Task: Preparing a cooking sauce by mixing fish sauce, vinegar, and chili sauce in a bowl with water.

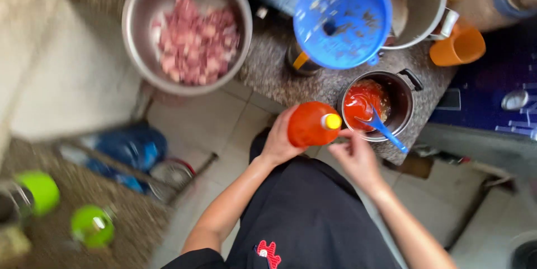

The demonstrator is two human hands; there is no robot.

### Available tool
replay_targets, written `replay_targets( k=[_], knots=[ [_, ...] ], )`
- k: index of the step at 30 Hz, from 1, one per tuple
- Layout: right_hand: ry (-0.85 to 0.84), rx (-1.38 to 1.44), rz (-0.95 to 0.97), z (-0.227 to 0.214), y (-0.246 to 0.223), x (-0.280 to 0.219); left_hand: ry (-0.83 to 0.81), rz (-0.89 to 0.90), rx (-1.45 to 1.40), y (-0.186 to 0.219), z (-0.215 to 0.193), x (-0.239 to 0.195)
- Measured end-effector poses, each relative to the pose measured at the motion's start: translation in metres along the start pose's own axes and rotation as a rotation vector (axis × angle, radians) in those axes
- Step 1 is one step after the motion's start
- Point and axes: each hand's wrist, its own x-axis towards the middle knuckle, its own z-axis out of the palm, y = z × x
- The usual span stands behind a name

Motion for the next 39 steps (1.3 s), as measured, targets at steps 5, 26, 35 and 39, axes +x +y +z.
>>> replay_targets(
  k=[5, 26, 35, 39],
  knots=[
    [-0.331, 0.066, 0.059, 0.023, 0.051, -0.027, 0.195, -0.131, 0.047, 0.027, 0.023, -0.094],
    [0.006, 0.668, 0.429, 0.065, 0.51, 0.157, 0.268, -1.206, 0.092, -0.161, 0.299, -0.408],
    [0.371, 0.811, 0.376, -0.028, 0.604, 0.264, 0.155, -1.289, 0.206, -0.218, 0.309, -0.401],
    [0.401, 0.856, 0.394, 0.027, 0.599, 0.278, 0.172, -1.259, 0.245, -0.224, 0.298, -0.403]
  ],
)
